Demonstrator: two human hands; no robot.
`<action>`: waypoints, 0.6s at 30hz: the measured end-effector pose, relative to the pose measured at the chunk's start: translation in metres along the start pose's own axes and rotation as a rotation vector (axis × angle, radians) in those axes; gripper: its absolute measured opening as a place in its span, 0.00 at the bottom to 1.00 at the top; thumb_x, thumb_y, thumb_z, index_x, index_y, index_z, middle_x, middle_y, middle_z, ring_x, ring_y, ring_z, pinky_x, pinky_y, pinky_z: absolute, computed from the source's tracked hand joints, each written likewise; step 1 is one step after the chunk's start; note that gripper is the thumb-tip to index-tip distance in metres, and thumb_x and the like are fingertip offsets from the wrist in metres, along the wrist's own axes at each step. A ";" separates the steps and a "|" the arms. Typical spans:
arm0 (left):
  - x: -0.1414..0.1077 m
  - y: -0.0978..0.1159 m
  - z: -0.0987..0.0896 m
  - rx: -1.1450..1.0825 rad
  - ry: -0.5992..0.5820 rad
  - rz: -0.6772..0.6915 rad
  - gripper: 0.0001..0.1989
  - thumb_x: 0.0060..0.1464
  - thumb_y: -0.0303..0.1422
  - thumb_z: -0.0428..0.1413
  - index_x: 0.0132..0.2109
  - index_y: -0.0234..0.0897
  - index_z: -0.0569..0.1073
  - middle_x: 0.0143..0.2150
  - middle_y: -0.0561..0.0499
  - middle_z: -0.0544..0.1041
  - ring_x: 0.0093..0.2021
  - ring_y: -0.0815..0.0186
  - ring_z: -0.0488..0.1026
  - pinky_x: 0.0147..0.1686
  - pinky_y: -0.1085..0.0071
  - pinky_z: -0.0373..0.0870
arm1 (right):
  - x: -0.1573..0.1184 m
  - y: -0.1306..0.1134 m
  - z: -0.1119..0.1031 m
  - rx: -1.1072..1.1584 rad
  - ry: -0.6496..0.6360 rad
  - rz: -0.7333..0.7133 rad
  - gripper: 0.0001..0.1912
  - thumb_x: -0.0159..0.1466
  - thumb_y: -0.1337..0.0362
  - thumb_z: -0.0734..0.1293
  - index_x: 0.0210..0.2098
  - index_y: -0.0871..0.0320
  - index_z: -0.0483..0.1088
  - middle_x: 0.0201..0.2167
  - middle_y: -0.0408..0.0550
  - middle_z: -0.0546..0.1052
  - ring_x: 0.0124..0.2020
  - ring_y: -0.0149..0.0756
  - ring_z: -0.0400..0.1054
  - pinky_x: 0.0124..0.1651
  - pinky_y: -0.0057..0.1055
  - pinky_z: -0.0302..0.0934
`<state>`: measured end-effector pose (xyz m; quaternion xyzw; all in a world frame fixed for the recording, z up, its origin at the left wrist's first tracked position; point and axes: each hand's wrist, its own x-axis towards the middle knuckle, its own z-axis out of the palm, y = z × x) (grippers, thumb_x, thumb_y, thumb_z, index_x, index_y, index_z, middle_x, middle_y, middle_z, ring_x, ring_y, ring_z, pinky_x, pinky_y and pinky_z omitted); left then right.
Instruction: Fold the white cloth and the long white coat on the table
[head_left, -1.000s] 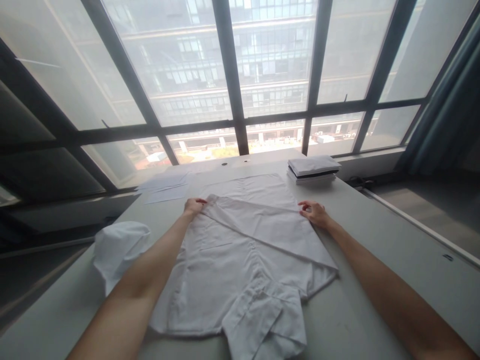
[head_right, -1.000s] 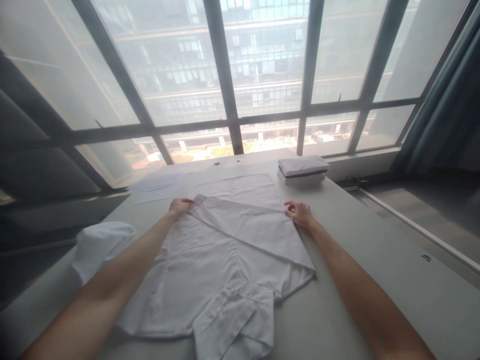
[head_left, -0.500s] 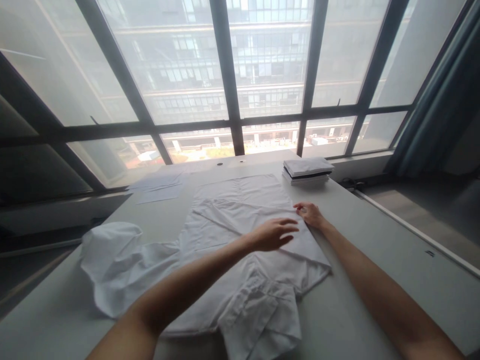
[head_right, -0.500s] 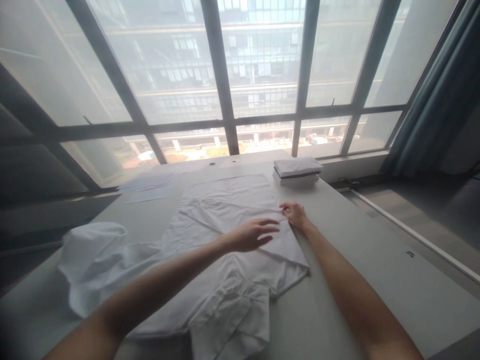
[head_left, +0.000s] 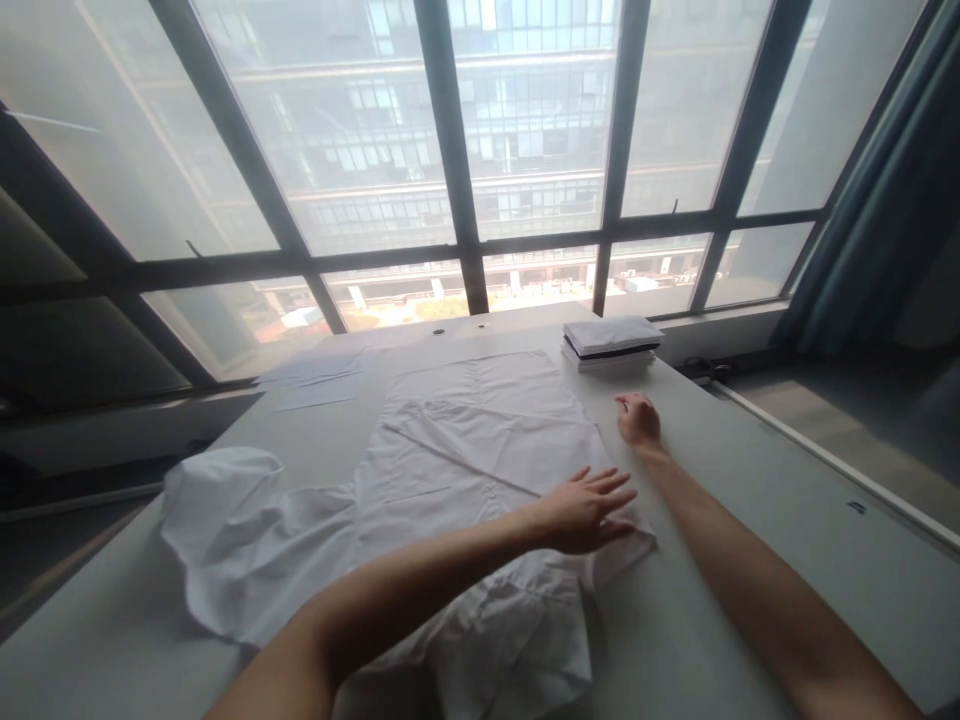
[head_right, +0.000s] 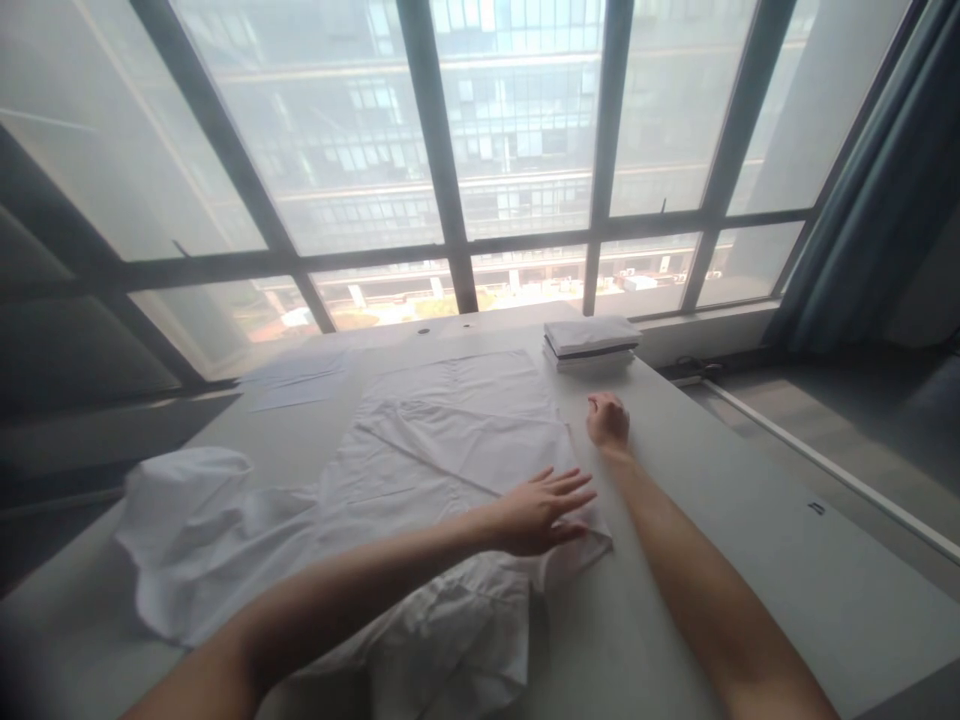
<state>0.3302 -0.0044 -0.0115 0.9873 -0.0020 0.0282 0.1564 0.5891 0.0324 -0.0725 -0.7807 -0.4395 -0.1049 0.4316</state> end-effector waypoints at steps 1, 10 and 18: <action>0.007 -0.007 -0.001 0.025 0.065 -0.051 0.31 0.73 0.49 0.41 0.74 0.37 0.56 0.77 0.40 0.52 0.77 0.55 0.46 0.72 0.50 0.47 | 0.002 0.002 -0.001 0.058 0.010 0.005 0.16 0.66 0.66 0.58 0.40 0.58 0.78 0.45 0.61 0.80 0.49 0.50 0.72 0.59 0.46 0.62; 0.034 -0.066 0.026 0.164 0.137 -0.273 0.38 0.69 0.56 0.40 0.75 0.37 0.51 0.77 0.39 0.50 0.77 0.49 0.45 0.71 0.45 0.44 | 0.004 -0.005 -0.003 0.455 -0.024 0.088 0.16 0.60 0.56 0.62 0.38 0.56 0.78 0.44 0.58 0.81 0.49 0.51 0.73 0.56 0.50 0.68; 0.032 -0.058 0.018 0.202 0.163 -0.209 0.33 0.73 0.49 0.37 0.73 0.32 0.54 0.75 0.35 0.55 0.76 0.50 0.47 0.71 0.46 0.48 | -0.018 -0.061 -0.005 1.286 -0.530 0.259 0.20 0.68 0.45 0.63 0.45 0.53 0.77 0.53 0.53 0.79 0.61 0.46 0.69 0.67 0.48 0.60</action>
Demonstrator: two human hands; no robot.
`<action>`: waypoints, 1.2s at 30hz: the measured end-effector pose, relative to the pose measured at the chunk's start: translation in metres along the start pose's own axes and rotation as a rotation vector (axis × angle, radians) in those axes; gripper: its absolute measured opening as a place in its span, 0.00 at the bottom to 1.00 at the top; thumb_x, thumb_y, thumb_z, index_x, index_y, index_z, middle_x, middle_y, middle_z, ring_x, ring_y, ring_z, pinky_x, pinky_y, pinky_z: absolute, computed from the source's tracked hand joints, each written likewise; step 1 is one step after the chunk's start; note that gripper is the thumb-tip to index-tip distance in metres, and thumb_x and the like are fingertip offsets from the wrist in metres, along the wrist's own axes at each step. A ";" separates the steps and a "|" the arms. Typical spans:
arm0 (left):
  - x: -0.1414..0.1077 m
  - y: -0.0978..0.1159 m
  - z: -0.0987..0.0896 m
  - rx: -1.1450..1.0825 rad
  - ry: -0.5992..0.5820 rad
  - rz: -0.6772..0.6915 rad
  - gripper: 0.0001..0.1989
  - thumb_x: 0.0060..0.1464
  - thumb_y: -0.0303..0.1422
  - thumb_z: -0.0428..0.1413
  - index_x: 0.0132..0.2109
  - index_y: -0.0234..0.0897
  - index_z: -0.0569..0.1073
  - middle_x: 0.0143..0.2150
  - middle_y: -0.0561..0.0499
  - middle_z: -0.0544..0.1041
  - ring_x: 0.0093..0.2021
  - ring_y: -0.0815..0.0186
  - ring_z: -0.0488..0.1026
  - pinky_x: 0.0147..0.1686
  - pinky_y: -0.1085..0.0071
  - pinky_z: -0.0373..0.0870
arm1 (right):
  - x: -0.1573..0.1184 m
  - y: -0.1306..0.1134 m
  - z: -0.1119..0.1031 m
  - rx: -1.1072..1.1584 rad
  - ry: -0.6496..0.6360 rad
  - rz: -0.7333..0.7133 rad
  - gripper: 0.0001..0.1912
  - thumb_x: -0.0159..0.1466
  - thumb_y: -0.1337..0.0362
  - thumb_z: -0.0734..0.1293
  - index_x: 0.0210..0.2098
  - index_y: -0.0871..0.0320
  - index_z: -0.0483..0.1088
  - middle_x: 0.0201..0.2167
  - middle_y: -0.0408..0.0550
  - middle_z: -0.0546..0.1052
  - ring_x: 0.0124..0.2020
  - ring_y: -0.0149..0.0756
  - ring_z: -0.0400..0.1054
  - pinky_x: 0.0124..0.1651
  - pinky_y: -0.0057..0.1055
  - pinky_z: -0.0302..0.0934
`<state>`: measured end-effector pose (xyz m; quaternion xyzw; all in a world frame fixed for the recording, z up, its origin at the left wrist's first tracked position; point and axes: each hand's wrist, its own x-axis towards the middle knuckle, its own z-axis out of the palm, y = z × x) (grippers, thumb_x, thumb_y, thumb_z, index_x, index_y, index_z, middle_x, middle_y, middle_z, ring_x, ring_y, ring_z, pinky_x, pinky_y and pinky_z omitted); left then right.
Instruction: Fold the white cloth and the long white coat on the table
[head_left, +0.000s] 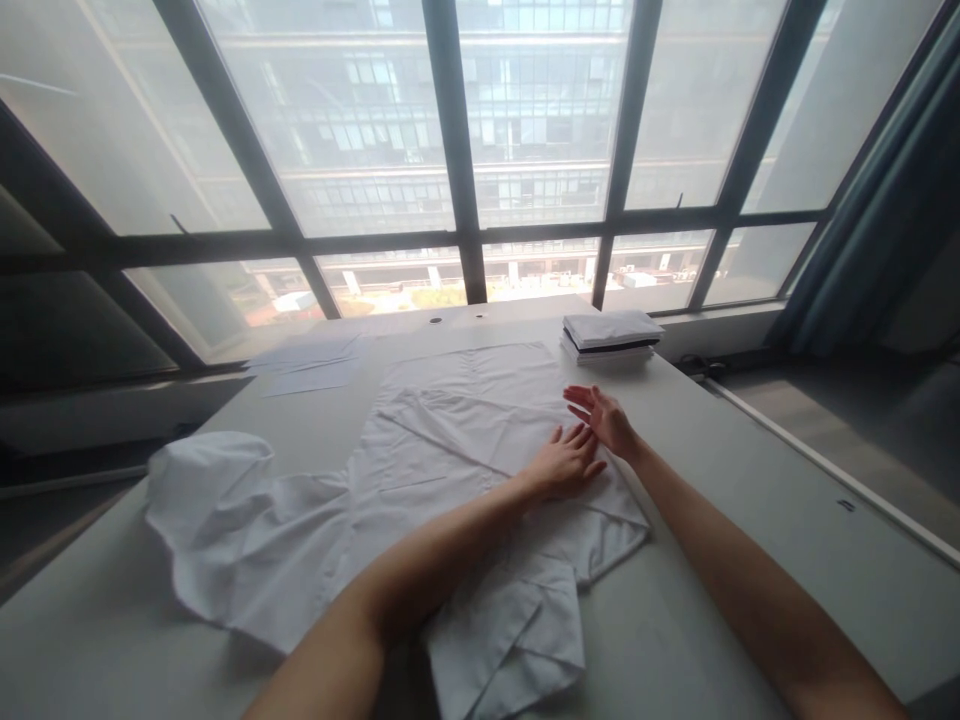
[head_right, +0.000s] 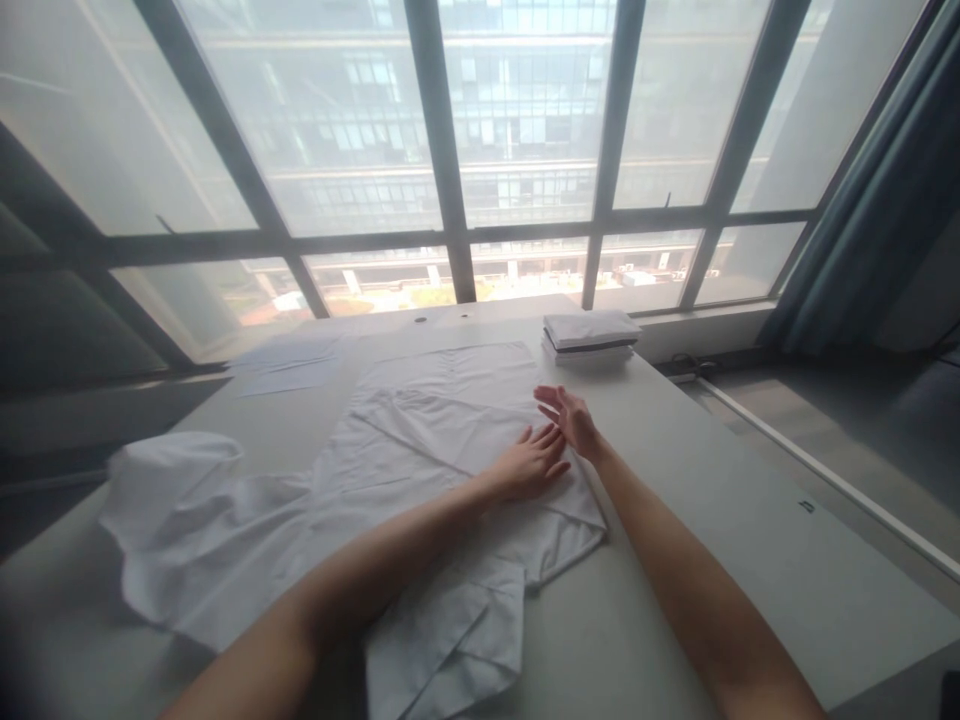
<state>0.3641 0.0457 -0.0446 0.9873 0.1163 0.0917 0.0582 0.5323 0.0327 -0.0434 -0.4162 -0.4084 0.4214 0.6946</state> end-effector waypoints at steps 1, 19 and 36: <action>0.000 0.002 -0.002 0.010 -0.005 0.006 0.33 0.72 0.49 0.38 0.73 0.31 0.55 0.75 0.34 0.54 0.76 0.50 0.47 0.71 0.46 0.48 | -0.001 0.000 0.003 0.047 -0.036 0.057 0.23 0.70 0.43 0.61 0.46 0.53 0.77 0.54 0.54 0.79 0.62 0.45 0.69 0.68 0.48 0.59; -0.068 0.112 -0.024 -0.230 -0.404 0.259 0.54 0.63 0.63 0.46 0.75 0.17 0.48 0.75 0.22 0.45 0.76 0.38 0.39 0.70 0.45 0.52 | 0.000 -0.003 -0.025 0.127 -0.108 0.290 0.34 0.72 0.37 0.50 0.52 0.54 0.73 0.53 0.58 0.80 0.59 0.46 0.72 0.66 0.51 0.62; -0.020 -0.015 0.002 -0.065 -0.075 -0.304 0.36 0.70 0.53 0.38 0.76 0.39 0.52 0.78 0.38 0.47 0.76 0.41 0.41 0.67 0.30 0.42 | 0.000 -0.007 -0.025 0.168 -0.028 0.313 0.34 0.71 0.37 0.48 0.50 0.52 0.74 0.52 0.58 0.79 0.61 0.46 0.70 0.64 0.52 0.64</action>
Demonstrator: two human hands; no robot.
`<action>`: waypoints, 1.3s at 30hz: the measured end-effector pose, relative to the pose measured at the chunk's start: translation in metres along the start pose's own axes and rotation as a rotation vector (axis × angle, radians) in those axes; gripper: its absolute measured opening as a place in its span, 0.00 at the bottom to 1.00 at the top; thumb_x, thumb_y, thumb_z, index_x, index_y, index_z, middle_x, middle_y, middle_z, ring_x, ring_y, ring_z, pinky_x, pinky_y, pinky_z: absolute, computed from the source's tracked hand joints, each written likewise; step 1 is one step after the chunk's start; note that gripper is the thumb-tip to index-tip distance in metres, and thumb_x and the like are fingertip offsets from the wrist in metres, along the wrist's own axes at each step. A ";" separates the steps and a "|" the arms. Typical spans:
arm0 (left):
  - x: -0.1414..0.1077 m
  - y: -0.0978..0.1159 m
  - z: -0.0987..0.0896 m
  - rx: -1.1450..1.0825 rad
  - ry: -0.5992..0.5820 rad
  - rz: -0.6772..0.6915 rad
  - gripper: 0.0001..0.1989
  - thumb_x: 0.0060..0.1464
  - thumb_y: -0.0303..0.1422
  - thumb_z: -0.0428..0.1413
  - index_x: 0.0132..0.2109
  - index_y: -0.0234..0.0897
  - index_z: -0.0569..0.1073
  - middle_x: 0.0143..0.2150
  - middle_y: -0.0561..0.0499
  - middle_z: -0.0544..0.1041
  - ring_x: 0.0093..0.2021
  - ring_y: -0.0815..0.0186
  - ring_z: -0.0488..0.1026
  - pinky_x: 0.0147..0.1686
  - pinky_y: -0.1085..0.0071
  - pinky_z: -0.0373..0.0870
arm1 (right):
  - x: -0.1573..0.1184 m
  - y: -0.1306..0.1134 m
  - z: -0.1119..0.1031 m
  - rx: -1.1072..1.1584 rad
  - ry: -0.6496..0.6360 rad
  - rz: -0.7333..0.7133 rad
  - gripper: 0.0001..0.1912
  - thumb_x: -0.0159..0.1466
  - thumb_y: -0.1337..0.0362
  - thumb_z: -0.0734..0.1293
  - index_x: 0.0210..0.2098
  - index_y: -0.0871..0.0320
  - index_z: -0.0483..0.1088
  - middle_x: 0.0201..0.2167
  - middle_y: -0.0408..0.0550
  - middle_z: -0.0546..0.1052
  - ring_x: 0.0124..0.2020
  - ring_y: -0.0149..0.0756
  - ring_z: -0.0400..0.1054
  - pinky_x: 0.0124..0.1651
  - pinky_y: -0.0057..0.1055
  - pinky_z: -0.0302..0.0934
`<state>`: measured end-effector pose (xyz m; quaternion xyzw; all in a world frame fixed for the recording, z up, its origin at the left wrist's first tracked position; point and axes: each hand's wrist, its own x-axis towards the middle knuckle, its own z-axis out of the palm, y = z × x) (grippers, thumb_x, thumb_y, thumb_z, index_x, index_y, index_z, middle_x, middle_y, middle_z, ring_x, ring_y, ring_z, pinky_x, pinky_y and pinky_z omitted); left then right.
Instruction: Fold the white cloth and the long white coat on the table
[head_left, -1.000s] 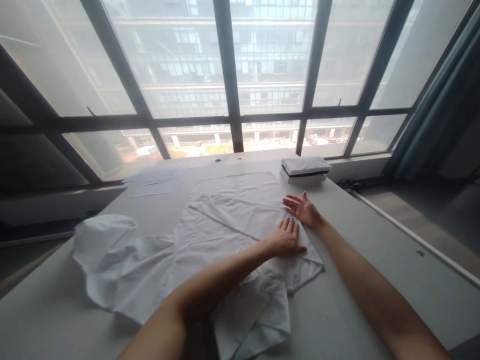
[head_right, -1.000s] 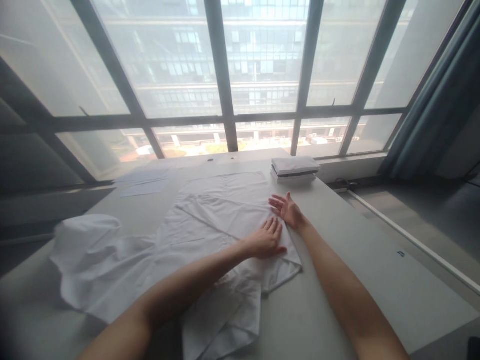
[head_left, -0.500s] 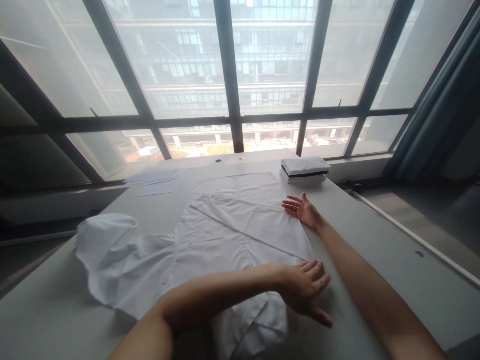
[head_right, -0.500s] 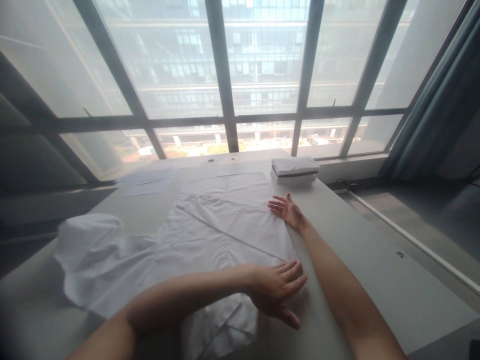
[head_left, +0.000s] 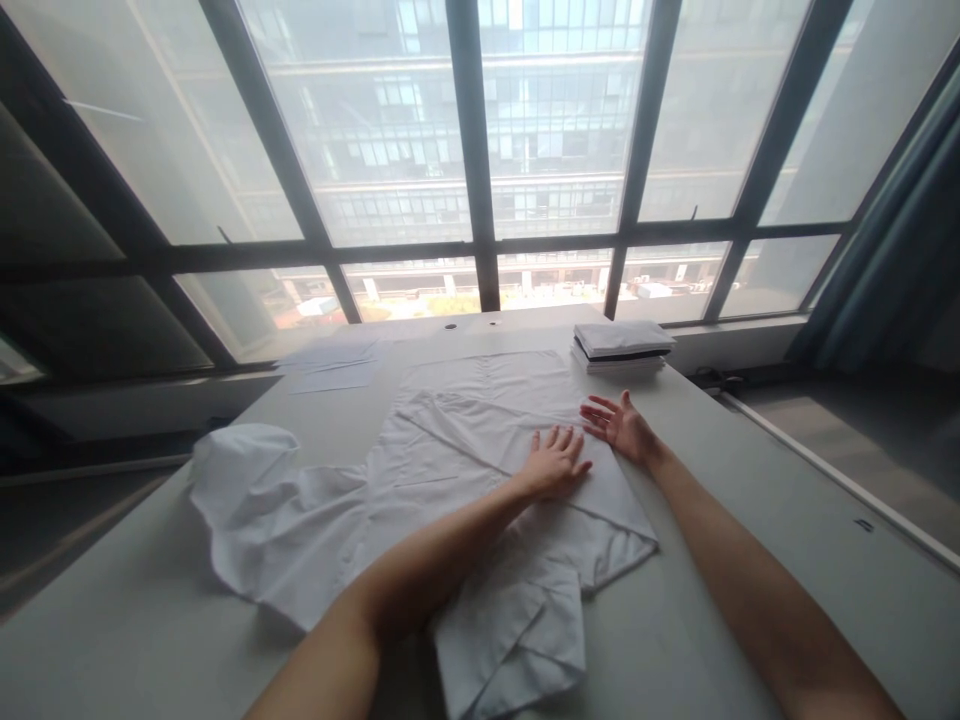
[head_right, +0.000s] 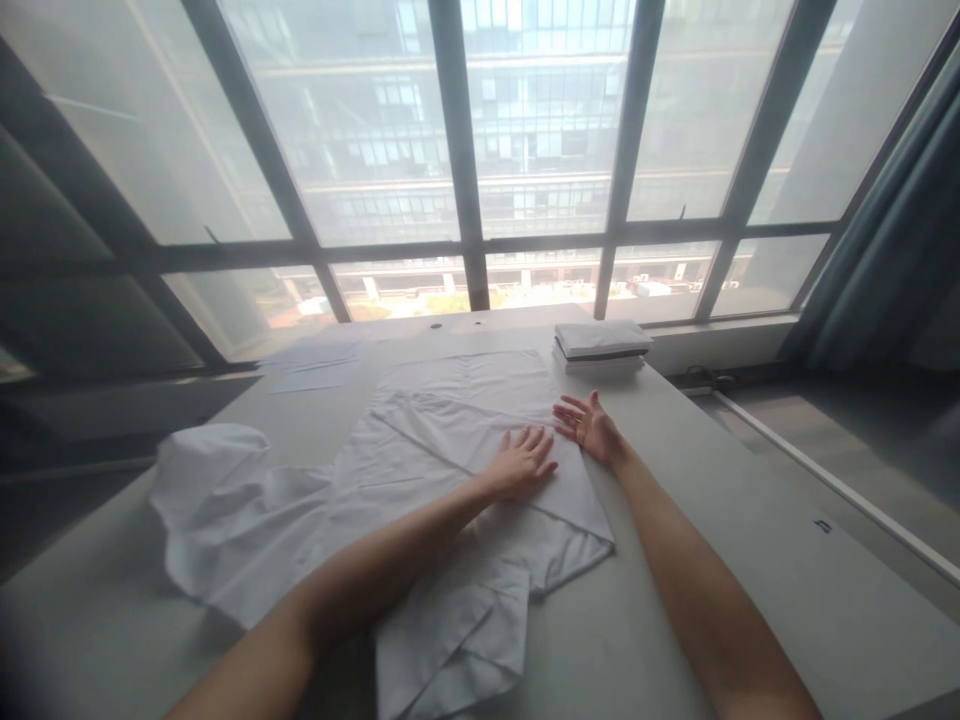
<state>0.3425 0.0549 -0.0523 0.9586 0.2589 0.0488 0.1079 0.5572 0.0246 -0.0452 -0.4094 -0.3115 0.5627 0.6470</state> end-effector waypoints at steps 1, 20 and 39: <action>0.000 -0.009 -0.001 0.004 -0.006 0.000 0.36 0.70 0.54 0.37 0.76 0.41 0.51 0.78 0.39 0.47 0.77 0.41 0.41 0.67 0.30 0.42 | 0.000 0.000 0.000 0.003 -0.001 0.003 0.34 0.72 0.37 0.48 0.50 0.53 0.74 0.52 0.58 0.79 0.60 0.46 0.70 0.64 0.52 0.64; -0.018 -0.204 -0.056 0.176 0.059 -0.443 0.31 0.71 0.49 0.38 0.75 0.45 0.55 0.78 0.44 0.50 0.76 0.47 0.45 0.70 0.41 0.42 | -0.007 -0.007 0.014 0.107 0.034 -0.071 0.34 0.73 0.39 0.48 0.50 0.56 0.74 0.54 0.60 0.78 0.61 0.48 0.70 0.65 0.52 0.62; -0.017 -0.202 -0.070 0.198 -0.056 -0.479 0.31 0.71 0.48 0.36 0.76 0.45 0.52 0.78 0.45 0.46 0.77 0.46 0.43 0.70 0.41 0.42 | 0.002 -0.012 -0.038 0.429 0.396 -0.130 0.25 0.75 0.46 0.50 0.48 0.53 0.72 0.48 0.55 0.78 0.49 0.39 0.75 0.50 0.40 0.74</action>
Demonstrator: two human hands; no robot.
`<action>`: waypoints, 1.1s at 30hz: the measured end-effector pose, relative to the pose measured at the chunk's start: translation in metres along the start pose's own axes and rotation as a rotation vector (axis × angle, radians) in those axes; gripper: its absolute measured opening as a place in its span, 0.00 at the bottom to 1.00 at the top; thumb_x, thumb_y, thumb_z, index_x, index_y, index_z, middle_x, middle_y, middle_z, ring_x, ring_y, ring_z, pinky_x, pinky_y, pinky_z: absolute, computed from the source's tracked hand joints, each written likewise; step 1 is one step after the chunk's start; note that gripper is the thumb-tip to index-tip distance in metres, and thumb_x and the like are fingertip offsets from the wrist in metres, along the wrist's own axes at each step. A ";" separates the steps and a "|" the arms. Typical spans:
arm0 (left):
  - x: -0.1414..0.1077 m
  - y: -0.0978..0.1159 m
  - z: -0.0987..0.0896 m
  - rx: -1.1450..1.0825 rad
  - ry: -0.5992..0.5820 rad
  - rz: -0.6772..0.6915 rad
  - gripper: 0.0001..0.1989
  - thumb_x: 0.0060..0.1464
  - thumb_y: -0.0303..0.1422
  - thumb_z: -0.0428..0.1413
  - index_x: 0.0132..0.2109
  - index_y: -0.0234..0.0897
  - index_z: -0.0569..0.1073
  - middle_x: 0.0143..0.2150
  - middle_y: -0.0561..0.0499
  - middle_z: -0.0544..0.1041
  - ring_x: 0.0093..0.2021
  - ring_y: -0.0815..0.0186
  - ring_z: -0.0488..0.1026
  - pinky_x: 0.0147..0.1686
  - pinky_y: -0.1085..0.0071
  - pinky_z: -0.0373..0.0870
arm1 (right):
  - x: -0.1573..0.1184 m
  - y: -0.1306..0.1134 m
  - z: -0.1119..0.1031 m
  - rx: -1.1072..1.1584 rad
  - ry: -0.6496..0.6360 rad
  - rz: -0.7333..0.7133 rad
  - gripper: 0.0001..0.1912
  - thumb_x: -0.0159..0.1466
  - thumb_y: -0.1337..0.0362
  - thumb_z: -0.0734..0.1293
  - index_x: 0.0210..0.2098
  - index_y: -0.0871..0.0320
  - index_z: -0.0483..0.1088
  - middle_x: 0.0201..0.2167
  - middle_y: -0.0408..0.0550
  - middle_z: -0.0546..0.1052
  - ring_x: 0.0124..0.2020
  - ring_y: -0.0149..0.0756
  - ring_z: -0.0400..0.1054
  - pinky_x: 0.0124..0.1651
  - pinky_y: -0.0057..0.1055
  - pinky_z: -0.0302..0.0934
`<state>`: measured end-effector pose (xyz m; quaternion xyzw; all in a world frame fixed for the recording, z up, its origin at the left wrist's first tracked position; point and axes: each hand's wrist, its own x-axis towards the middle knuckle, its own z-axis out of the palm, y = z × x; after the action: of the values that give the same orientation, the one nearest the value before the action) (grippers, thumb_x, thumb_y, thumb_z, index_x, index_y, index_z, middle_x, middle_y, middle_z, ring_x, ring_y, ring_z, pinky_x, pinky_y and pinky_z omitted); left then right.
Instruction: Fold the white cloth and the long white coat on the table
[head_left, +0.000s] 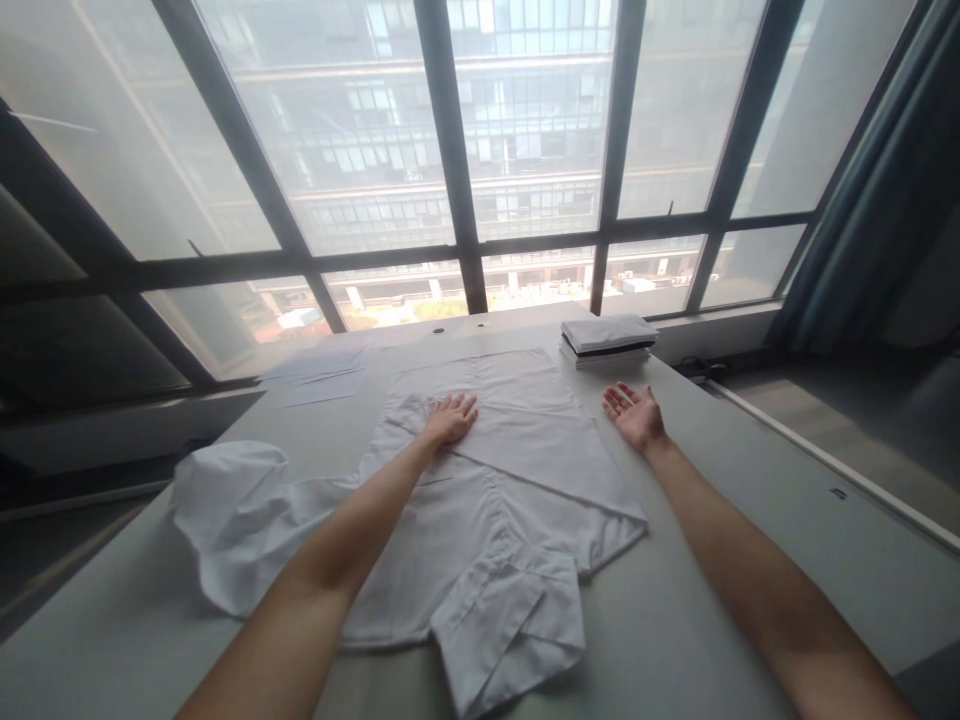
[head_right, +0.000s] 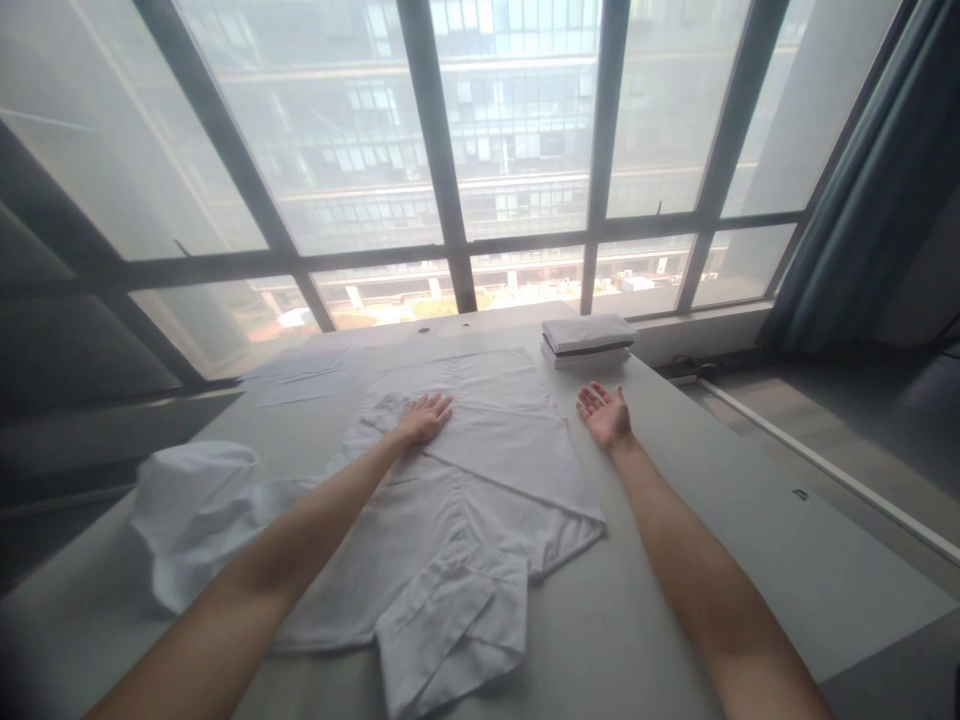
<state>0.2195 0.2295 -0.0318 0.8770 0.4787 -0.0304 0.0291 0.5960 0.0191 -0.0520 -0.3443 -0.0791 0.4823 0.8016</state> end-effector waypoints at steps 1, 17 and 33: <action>0.000 0.004 -0.004 0.000 -0.002 -0.003 0.32 0.71 0.48 0.37 0.76 0.44 0.51 0.78 0.44 0.45 0.77 0.45 0.41 0.70 0.39 0.42 | 0.000 0.001 0.001 0.001 -0.013 0.000 0.26 0.75 0.46 0.50 0.47 0.54 0.72 0.48 0.55 0.78 0.49 0.40 0.75 0.50 0.40 0.75; -0.061 0.176 0.012 -0.150 -0.038 0.978 0.39 0.68 0.56 0.45 0.76 0.40 0.50 0.78 0.42 0.48 0.77 0.51 0.42 0.73 0.45 0.40 | 0.002 0.008 0.004 -0.026 -0.081 0.015 0.27 0.75 0.46 0.49 0.48 0.55 0.72 0.47 0.58 0.80 0.49 0.43 0.77 0.48 0.43 0.76; -0.057 0.156 0.012 -0.109 0.054 0.927 0.31 0.69 0.53 0.49 0.74 0.53 0.58 0.77 0.45 0.53 0.77 0.48 0.44 0.71 0.40 0.42 | -0.043 0.015 0.024 -0.242 -0.569 0.450 0.24 0.77 0.55 0.52 0.61 0.61 0.67 0.57 0.60 0.77 0.57 0.44 0.75 0.61 0.47 0.68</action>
<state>0.3191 0.0965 -0.0356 0.9960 0.0377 0.0339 0.0732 0.5522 -0.0008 -0.0345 -0.2978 -0.2772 0.7098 0.5751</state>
